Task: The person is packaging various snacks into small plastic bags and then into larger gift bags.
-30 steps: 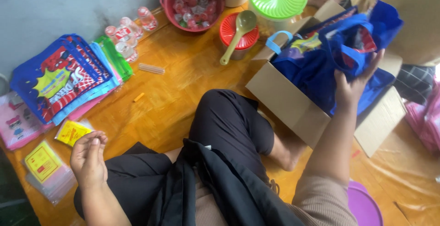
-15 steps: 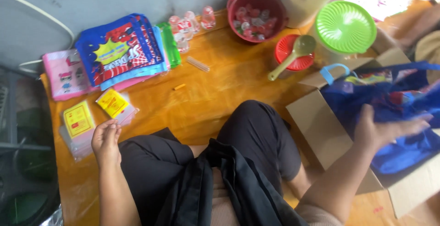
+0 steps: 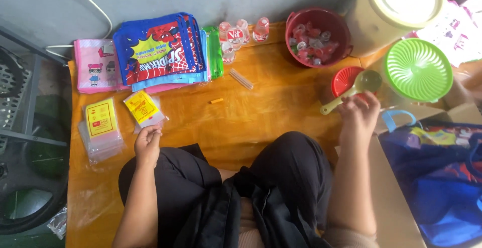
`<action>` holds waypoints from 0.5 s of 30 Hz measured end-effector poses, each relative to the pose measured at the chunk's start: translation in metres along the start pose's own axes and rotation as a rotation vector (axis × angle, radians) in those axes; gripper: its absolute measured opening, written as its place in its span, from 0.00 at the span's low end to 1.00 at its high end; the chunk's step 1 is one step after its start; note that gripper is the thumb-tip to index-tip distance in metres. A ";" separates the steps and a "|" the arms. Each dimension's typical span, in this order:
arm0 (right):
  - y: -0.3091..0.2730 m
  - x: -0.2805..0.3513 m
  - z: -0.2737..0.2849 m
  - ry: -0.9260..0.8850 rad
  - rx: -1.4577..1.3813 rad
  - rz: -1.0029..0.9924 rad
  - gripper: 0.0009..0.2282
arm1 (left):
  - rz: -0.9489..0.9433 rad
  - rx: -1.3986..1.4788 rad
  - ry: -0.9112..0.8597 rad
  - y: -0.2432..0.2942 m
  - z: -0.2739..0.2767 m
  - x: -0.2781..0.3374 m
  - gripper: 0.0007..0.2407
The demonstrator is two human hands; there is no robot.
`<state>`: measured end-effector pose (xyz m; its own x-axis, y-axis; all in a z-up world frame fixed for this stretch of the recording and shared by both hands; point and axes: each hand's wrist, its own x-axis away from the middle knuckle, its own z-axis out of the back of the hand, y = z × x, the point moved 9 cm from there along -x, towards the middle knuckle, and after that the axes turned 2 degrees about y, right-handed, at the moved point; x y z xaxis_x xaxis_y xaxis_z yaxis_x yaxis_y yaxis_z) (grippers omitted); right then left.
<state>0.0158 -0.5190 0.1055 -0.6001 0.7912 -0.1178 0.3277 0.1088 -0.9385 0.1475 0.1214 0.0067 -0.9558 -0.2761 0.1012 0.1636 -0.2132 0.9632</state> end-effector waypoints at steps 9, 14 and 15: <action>0.073 -0.219 -0.007 0.494 -0.419 -0.642 0.40 | 0.283 0.136 0.026 -0.046 0.003 -0.020 0.06; 0.147 -0.340 0.049 0.492 -0.203 -0.551 0.42 | 0.325 0.096 0.062 -0.058 0.001 -0.030 0.06; 0.175 -0.373 0.067 0.554 -0.190 -0.544 0.41 | 0.347 0.114 0.077 -0.064 0.004 -0.031 0.06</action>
<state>0.2477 -0.8353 -0.0370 -0.2780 0.7764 0.5656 0.2424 0.6264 -0.7408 0.1656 0.1473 -0.0571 -0.8263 -0.3846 0.4115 0.4422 0.0097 0.8969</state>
